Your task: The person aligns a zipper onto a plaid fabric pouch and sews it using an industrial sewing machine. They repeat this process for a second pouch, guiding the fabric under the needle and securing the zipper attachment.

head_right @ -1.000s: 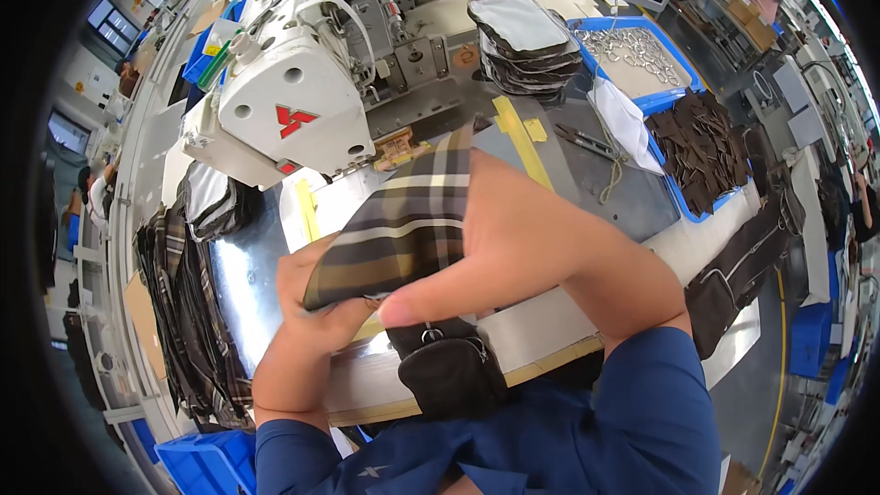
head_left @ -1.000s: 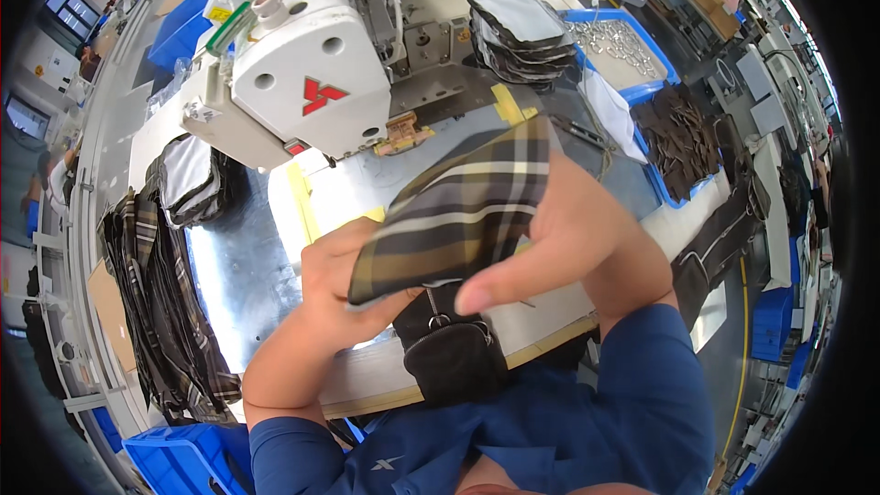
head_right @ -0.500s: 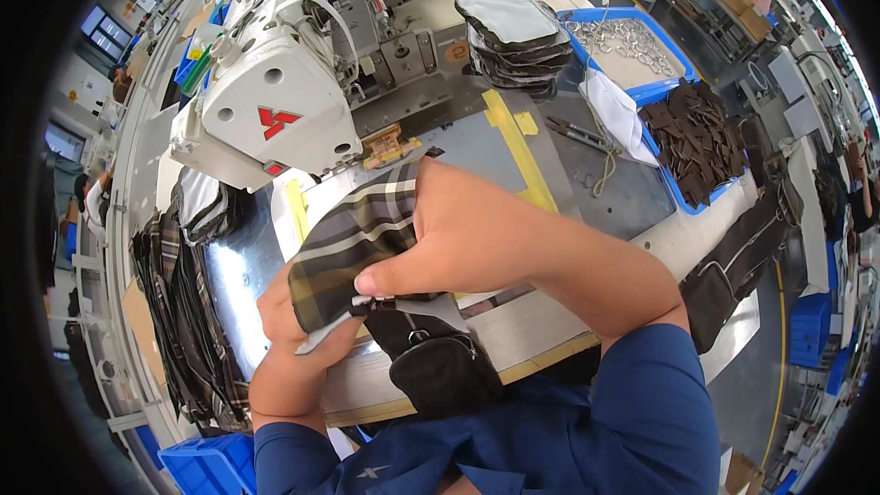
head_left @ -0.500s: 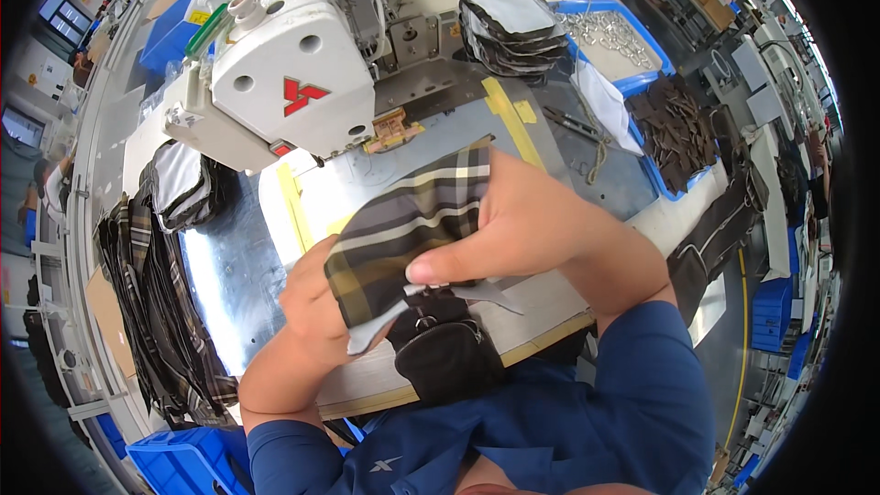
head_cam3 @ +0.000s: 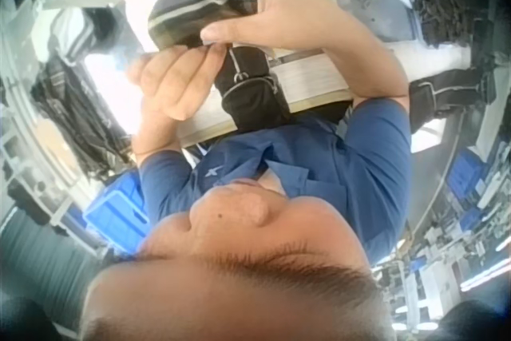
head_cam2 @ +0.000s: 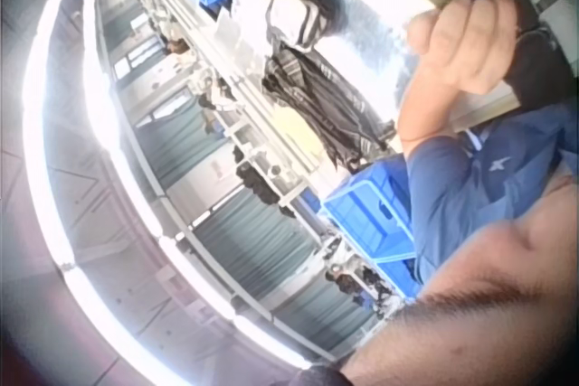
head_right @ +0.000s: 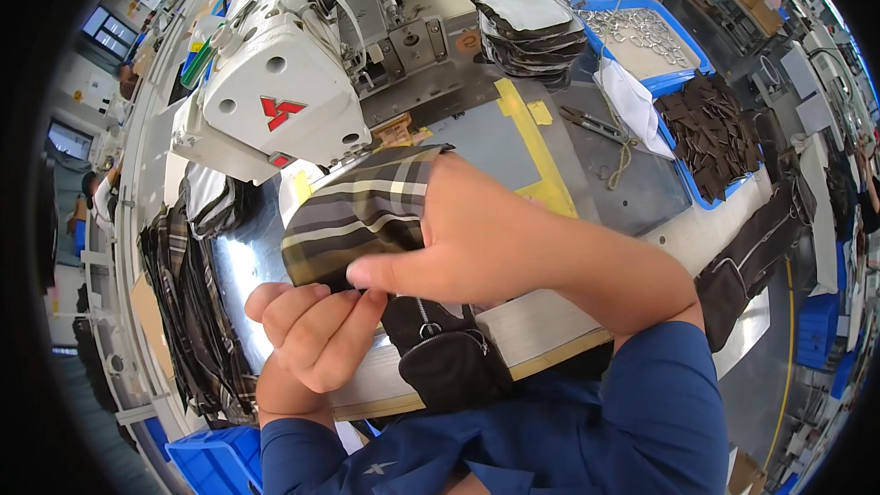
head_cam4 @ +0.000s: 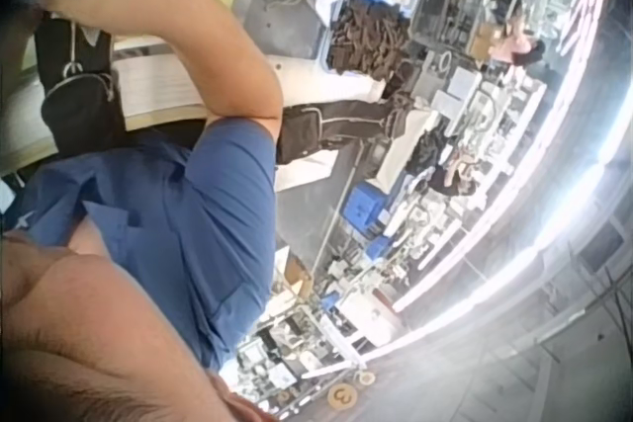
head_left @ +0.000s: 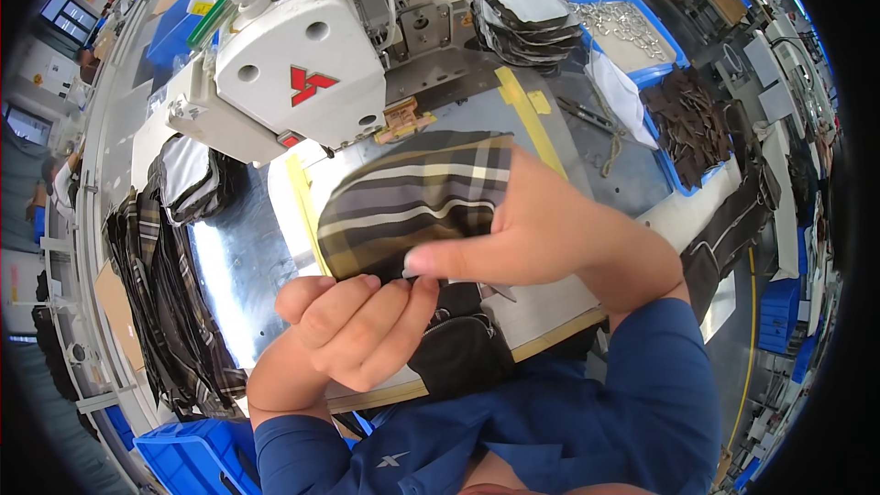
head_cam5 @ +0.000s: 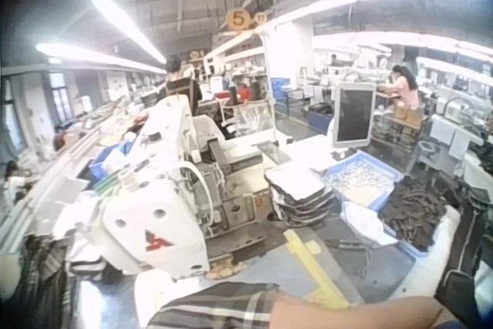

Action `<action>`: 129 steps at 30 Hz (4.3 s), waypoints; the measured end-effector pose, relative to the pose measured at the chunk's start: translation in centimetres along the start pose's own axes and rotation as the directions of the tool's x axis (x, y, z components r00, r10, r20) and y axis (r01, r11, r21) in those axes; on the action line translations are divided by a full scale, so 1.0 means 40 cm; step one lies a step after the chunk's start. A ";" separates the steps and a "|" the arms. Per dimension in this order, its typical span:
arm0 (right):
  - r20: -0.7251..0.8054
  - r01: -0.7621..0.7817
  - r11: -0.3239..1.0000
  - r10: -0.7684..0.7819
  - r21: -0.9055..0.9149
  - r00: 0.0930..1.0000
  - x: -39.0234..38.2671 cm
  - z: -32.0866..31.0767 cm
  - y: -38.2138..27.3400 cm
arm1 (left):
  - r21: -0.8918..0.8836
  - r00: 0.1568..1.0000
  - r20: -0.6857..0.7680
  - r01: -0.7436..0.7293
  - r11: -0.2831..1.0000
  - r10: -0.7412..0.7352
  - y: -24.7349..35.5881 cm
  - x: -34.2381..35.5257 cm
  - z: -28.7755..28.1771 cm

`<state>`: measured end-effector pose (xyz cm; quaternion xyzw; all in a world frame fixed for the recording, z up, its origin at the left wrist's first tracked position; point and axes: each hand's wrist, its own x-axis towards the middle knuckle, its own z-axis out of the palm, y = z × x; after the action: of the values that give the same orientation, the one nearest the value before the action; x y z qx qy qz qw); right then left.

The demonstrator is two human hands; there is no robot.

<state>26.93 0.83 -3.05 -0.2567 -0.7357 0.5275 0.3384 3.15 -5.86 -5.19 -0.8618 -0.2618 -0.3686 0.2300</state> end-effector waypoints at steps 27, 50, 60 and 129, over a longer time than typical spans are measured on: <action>0.022 -0.195 0.961 0.195 0.194 0.981 0.000 0.026 -0.002 | -0.241 0.975 -0.065 -0.221 0.945 0.212 -0.014 -0.005 0.020; 0.163 0.473 0.362 -0.630 -0.803 0.759 -0.024 0.037 -0.057 | -0.353 0.976 -0.140 -0.208 0.912 0.168 -0.015 0.004 -0.019; 0.245 0.572 0.477 -0.584 -0.667 0.774 -0.021 0.017 -0.043 | -0.477 0.989 -0.121 -0.133 0.869 0.085 -0.018 0.010 -0.022; 0.095 0.629 0.692 -0.642 -0.356 0.760 -0.026 0.030 -0.040 | -0.895 0.924 0.297 0.358 0.265 -0.243 -0.083 0.015 -0.034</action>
<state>26.65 -1.16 -2.03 -0.0545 -0.8574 0.2262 0.4591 0.72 -3.97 -3.23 -0.7855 -0.1699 -0.4438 -0.3965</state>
